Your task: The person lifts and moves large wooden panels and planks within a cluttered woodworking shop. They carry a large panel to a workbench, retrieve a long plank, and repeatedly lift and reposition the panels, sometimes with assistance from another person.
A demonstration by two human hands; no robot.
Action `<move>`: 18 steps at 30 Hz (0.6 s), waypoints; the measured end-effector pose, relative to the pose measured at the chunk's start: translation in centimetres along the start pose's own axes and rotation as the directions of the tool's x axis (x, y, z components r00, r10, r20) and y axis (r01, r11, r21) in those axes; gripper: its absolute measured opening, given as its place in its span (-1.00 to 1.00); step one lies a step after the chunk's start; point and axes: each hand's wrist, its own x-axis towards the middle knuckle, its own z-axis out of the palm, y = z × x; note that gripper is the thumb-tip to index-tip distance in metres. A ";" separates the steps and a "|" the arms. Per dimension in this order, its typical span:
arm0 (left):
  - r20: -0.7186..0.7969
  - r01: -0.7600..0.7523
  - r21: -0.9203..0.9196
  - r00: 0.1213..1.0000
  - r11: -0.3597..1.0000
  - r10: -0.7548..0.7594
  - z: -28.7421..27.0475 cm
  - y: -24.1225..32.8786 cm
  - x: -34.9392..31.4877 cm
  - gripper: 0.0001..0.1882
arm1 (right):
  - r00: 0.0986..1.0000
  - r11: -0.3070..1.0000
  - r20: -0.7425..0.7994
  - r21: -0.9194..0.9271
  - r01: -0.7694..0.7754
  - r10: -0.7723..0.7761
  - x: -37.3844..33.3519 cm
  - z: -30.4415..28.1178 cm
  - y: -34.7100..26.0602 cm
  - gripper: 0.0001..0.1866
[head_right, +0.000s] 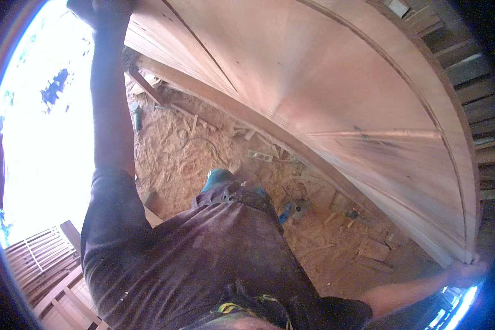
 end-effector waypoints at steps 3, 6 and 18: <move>-0.010 0.014 -0.014 1.000 1.000 -0.014 -0.4 0.4 0.2 -0.80 | 0.997 0.985 0.000 0.157 -0.072 0.073 -0.3 -2.4 -1.9 -0.95; -0.032 0.017 -0.041 0.999 0.999 -0.018 -2.1 0.1 1.0 -0.80 | 0.989 0.982 -0.125 0.183 -0.054 0.078 -1.2 -3.6 -3.7 -0.93; -0.090 -0.090 -0.259 0.994 0.962 0.069 -13.5 -5.7 0.5 -0.80 | 0.924 0.913 0.142 0.158 -0.376 0.356 -5.7 -15.9 -9.7 -0.31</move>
